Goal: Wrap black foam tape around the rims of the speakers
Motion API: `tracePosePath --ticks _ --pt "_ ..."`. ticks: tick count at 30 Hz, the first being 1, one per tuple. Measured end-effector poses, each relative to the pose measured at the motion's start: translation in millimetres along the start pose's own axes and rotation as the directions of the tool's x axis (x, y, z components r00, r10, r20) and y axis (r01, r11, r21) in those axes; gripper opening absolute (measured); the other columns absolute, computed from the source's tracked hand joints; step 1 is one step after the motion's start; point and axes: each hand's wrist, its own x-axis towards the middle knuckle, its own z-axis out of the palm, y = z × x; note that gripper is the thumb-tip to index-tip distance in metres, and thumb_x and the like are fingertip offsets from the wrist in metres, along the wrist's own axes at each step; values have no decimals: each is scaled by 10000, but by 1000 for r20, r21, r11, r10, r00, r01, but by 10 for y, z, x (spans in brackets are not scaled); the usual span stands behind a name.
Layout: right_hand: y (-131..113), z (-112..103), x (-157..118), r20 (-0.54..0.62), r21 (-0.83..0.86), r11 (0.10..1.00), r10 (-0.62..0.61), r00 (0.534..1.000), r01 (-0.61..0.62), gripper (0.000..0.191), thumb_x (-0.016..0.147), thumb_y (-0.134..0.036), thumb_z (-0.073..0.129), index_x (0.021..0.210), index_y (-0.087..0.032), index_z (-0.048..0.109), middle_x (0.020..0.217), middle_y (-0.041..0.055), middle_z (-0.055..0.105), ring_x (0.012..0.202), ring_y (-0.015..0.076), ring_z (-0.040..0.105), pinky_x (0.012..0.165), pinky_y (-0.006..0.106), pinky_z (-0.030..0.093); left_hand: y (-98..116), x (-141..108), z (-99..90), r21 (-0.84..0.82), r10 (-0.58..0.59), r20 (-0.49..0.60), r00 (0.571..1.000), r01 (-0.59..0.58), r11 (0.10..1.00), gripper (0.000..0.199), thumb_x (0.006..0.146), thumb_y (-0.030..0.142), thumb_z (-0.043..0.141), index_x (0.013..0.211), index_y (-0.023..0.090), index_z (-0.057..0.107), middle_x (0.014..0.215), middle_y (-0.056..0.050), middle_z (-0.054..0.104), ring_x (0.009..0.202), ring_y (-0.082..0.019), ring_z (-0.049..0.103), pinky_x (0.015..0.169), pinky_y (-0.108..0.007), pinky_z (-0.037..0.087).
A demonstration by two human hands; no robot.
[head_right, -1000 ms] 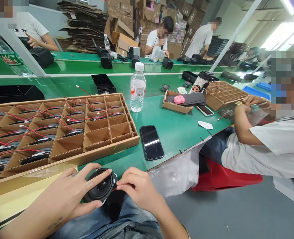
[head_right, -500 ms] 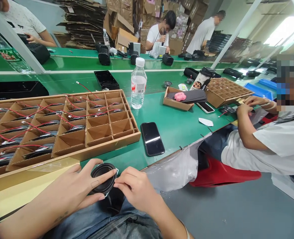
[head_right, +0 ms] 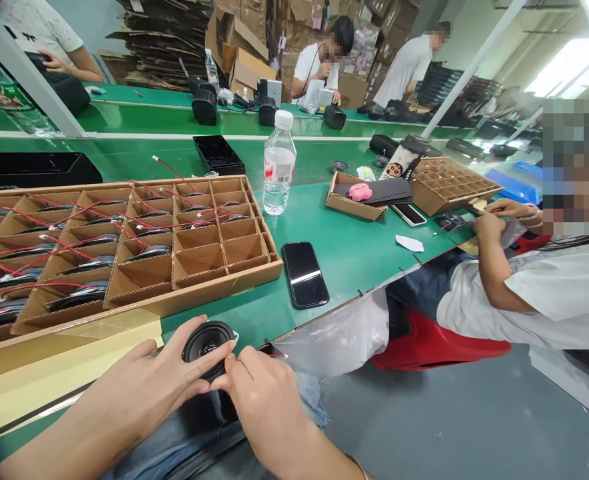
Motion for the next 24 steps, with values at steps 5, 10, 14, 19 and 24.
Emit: tracePosePath --ticks 5,10,14,19,24 --pt "-41 -87 -127 109 -17 1000 14 994 -13 359 1001 -283 335 1090 -73 612 808 77 631 651 170 583 519 277 441 59 35 -90 129 -3 81 997 -7 992 622 807 418 633 1376 378 385 1353 -162 459 668 -250 636 584 -386 521" --pt "168 -270 -259 216 265 964 -20 976 -39 368 998 -341 350 1244 -144 541 1008 88 623 888 158 602 730 250 516 -17 90 -212 152 -19 85 996 5 988 680 740 502 691 1342 287 458 1228 -144 557 719 -261 639 637 -411 532" --pt "375 -347 -173 -42 367 925 121 992 -97 272 935 -151 480 1180 -216 579 846 9 631 758 86 584 684 162 482 -139 156 -210 15 155 -24 988 -154 988 764 608 583 748 1253 249 511 1238 -128 542 1045 -308 574 800 -429 504" --pt "476 -291 69 -12 428 893 160 987 -140 229 915 -146 510 1076 -222 655 796 -2 632 699 77 582 627 148 474 -186 132 -298 -4 243 -37 969 -243 970 653 546 541 820 1050 217 560 1030 -59 617 884 -233 604 829 -376 468" --pt "363 -76 364 7 524 838 175 985 -153 199 920 -208 503 983 -182 690 713 8 614 583 86 551 536 168 459 -514 -102 -787 -49 94 -201 975 -106 993 470 570 517 760 872 209 574 961 -16 631 820 -197 587 822 -340 433"
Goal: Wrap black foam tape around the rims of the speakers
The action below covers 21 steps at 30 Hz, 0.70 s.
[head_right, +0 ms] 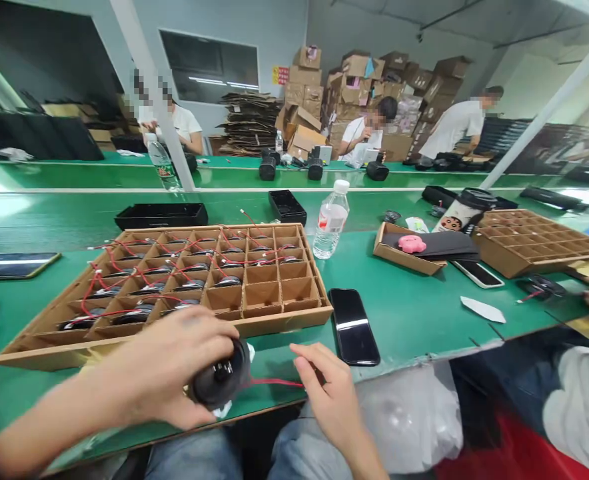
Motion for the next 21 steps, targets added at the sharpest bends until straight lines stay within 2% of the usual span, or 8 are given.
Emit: tracePosePath --ticks 2,4,6,8,11,14,18,21 --pt "-55 218 131 79 56 998 -43 996 39 218 921 -210 489 985 -161 691 715 18 613 622 96 568 577 180 466 -272 -1 -329 68 -193 -24 981 194 979 349 612 448 720 814 210 565 873 19 630 767 -178 579 730 -298 427" --pt "-113 490 252 190 100 993 -86 978 67 236 921 -217 478 1005 -146 686 744 30 618 666 109 581 610 194 467 -636 84 -615 151 -442 -78 894 449 881 384 691 495 638 907 191 547 761 20 597 647 -173 547 589 -261 383" --pt "-149 773 333 283 95 989 -136 949 113 231 915 -221 479 1004 -153 681 779 31 631 694 117 593 626 203 464 -1056 249 -781 239 -590 -132 797 603 761 419 820 525 495 998 146 514 813 -17 578 717 -201 560 666 -287 411" --pt "-151 1009 365 362 16 970 -230 903 241 196 900 -220 500 982 -174 672 807 20 649 705 128 608 619 215 461 -1476 467 -800 257 -683 -143 716 694 673 621 726 647 589 1038 117 503 863 -69 583 815 -279 582 718 -347 443" --pt "-108 1223 350 467 -192 869 -328 822 456 107 850 -210 547 874 -198 650 737 -11 636 629 153 603 515 247 431 -2002 825 -616 233 -772 -124 624 774 588 639 738 649 592 1080 117 505 948 -125 603 903 -315 590 752 -386 465" --pt "-48 1340 334 488 -316 807 -313 815 499 58 799 -227 578 762 -198 612 696 -24 621 571 170 600 440 273 415 -2353 1146 -320 205 -808 -68 585 801 562 661 779 627 570 1184 114 470 1068 -137 585 973 -263 573 823 -412 471" --pt "56 1505 361 522 -369 771 -290 802 519 147 699 -298 685 659 -189 595 631 -19 621 479 182 596 325 277 361 -2620 1454 60 153 -843 -4 538 834 531 608 830 572 551 1230 121 464 1176 -136 537 1040 -240 543 885 -425 456" --pt "122 1528 392 538 -366 769 -285 793 525 194 804 -347 643 701 -183 620 636 0 624 487 140 585 359 220 401 -2734 1590 282 112 -863 28 504 857 504 570 843 546 551 1211 117 481 1167 -135 537 1026 -236 548 877 -424 463"
